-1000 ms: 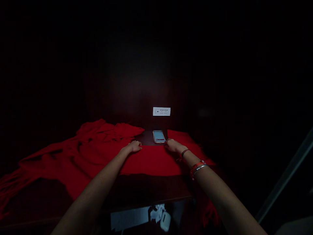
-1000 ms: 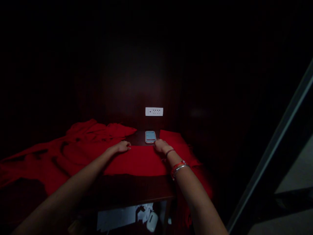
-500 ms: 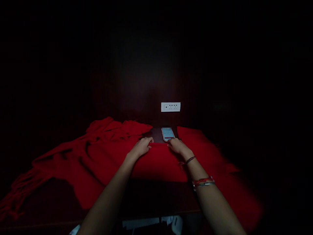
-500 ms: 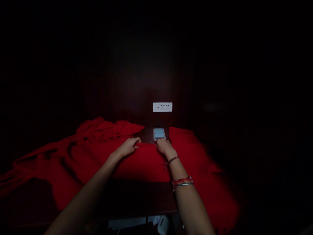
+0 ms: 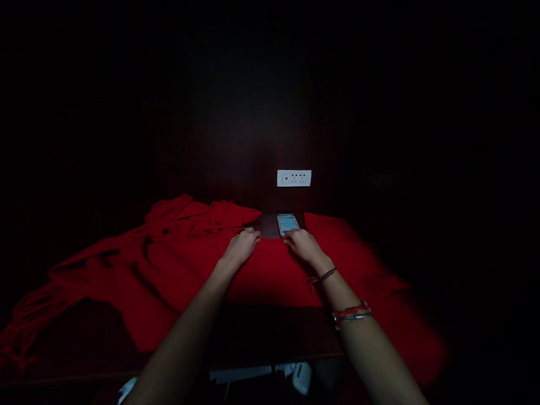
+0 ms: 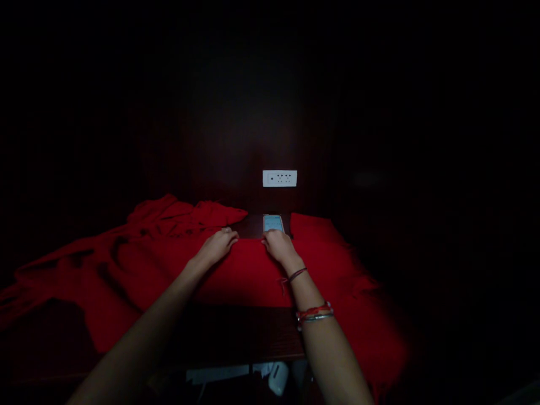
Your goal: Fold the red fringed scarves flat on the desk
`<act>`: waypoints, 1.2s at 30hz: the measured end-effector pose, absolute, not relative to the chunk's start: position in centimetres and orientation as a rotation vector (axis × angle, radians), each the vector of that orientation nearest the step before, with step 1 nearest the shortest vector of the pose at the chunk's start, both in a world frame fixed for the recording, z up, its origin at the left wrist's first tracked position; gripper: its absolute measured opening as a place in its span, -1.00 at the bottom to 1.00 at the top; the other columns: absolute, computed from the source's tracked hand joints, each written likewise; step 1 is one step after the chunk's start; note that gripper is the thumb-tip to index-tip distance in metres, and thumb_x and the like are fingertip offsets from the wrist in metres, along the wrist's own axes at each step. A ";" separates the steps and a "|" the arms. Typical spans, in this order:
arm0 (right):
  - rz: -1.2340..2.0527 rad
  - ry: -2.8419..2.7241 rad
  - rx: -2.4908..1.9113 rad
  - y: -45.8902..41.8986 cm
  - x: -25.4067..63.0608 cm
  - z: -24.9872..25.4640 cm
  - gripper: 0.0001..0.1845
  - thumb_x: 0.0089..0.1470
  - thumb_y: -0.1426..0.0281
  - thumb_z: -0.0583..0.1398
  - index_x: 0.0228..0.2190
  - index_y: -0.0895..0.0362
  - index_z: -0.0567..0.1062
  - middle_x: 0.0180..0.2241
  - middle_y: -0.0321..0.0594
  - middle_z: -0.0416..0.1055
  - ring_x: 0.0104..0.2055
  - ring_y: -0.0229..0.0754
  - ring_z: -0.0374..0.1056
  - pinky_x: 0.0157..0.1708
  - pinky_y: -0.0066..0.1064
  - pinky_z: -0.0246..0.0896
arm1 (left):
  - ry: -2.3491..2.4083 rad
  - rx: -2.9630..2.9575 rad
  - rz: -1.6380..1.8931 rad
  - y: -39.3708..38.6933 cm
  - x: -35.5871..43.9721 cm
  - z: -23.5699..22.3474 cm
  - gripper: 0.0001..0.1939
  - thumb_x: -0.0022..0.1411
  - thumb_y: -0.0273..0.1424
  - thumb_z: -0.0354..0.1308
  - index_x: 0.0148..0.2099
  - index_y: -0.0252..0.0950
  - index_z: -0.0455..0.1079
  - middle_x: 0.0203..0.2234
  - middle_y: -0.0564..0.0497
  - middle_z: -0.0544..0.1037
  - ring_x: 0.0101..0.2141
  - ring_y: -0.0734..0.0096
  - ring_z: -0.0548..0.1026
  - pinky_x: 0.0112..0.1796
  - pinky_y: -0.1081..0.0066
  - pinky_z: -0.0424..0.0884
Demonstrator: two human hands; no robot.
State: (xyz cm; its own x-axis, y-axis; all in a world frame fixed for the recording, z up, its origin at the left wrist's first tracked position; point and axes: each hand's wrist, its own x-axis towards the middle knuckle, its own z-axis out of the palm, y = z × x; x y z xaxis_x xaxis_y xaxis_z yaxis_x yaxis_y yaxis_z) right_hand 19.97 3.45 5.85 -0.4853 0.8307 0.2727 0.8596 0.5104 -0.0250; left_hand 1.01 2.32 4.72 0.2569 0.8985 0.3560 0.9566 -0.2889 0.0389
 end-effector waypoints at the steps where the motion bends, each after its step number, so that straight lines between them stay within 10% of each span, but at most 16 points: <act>1: -0.140 -2.511 -1.454 3.6 20.2 5.8 -0.74 0.04 0.36 -0.03 -0.29 0.15 0.38 -0.26 -0.11 0.36 -0.20 -0.22 0.26 -0.28 -0.52 0.07 | -1.810 -2.230 -0.480 2.2 0.8 4.9 -0.78 0.18 -0.41 -0.19 -0.27 -0.27 0.28 -0.33 -0.05 0.34 -0.32 0.36 0.35 -0.35 0.45 0.25; 11: -0.135 -2.511 -1.590 4.2 21.7 5.7 -0.66 0.05 0.26 -0.05 -0.31 0.19 0.40 -0.30 -0.01 0.37 -0.26 -0.17 0.29 -0.35 -0.48 0.08 | -2.156 -1.595 -0.461 0.6 -1.0 6.0 -0.72 0.10 -0.56 -0.21 -0.22 -0.47 0.30 -0.31 -0.29 0.36 -0.25 0.06 0.31 -0.35 0.21 0.22; 20: -0.139 -2.577 -1.288 3.7 20.8 6.0 -0.72 0.05 0.31 -0.04 -0.36 0.16 0.41 -0.33 -0.13 0.39 -0.30 -0.24 0.28 -0.38 -0.54 0.05 | -1.495 -2.613 -0.483 2.4 2.8 3.6 -0.77 0.16 -0.34 -0.12 -0.18 -0.27 0.28 -0.28 -0.03 0.40 -0.22 0.38 0.32 -0.16 0.41 0.16; 36: -0.124 -2.439 -1.495 4.7 23.6 6.0 -0.69 0.07 0.31 -0.09 -0.36 0.18 0.39 -0.37 -0.08 0.39 -0.34 -0.23 0.28 -0.42 -0.52 0.00 | -1.777 -2.146 -0.483 2.3 -0.5 4.9 -0.77 0.16 -0.32 -0.11 -0.22 -0.29 0.29 -0.30 -0.08 0.38 -0.28 0.32 0.35 -0.30 0.42 0.24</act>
State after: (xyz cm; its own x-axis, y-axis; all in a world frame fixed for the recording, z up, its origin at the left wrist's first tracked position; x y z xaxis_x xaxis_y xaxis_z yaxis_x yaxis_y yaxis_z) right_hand 23.57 4.72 6.04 -0.4267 0.8605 0.2782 0.8844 0.4614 -0.0707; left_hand -0.45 2.26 4.91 0.1723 0.8779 0.4467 0.9833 -0.1802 -0.0250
